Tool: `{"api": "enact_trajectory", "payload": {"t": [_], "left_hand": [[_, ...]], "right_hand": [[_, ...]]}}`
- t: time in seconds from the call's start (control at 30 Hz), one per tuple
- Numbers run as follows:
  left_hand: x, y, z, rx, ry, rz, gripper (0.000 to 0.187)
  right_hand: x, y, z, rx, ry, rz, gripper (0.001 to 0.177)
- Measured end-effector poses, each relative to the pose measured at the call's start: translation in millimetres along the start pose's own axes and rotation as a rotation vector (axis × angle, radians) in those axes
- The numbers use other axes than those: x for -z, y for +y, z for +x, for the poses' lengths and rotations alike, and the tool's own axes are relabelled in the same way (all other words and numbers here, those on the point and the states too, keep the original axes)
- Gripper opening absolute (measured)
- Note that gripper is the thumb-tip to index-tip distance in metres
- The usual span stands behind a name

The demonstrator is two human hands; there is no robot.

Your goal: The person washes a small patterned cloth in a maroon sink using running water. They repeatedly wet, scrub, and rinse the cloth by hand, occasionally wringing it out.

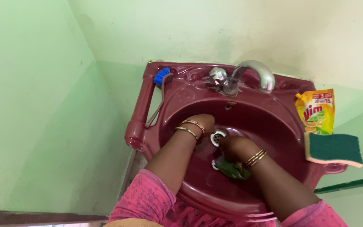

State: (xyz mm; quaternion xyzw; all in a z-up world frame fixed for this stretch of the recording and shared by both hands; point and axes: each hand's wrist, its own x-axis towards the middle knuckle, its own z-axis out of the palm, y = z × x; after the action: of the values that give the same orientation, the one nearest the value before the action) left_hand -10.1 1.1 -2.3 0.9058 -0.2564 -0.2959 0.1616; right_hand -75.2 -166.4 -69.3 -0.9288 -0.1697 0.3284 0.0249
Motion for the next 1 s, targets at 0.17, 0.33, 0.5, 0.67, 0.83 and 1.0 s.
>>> {"api": "enact_trajectory", "payload": {"t": [0.17, 0.33, 0.5, 0.67, 0.83, 1.0], "left_hand": [[-6.5, -4.6, 19.0, -0.013, -0.011, 0.031, 0.034], [-8.1, -6.1, 15.0, -0.001, -0.006, -0.005, 0.035], [-4.6, -1.3, 1.1, 0.003, -0.043, -0.036, 0.038], [-2.7, -0.9, -1.8, 0.038, -0.085, -0.114, 0.037], [-6.5, -2.5, 9.9, -0.031, -0.008, 0.025, 0.039], [-8.8, -3.3, 19.2, -0.012, -0.061, 0.021, 0.039]], "right_hand": [[36.7, -13.5, -27.9, -0.358, 0.108, 0.156, 0.023], [54.9, -15.1, -64.1, -0.396, -0.014, 0.106, 0.021], [17.3, 5.0, -52.0, -0.365, -0.019, -0.175, 0.023], [-5.3, 23.8, -18.7, -0.448, 0.130, -0.205, 0.028], [19.9, 16.8, -8.9, -0.472, 0.207, -0.090, 0.035], [49.7, -1.0, -49.9, -0.573, 0.228, 0.328, 0.032]]}}
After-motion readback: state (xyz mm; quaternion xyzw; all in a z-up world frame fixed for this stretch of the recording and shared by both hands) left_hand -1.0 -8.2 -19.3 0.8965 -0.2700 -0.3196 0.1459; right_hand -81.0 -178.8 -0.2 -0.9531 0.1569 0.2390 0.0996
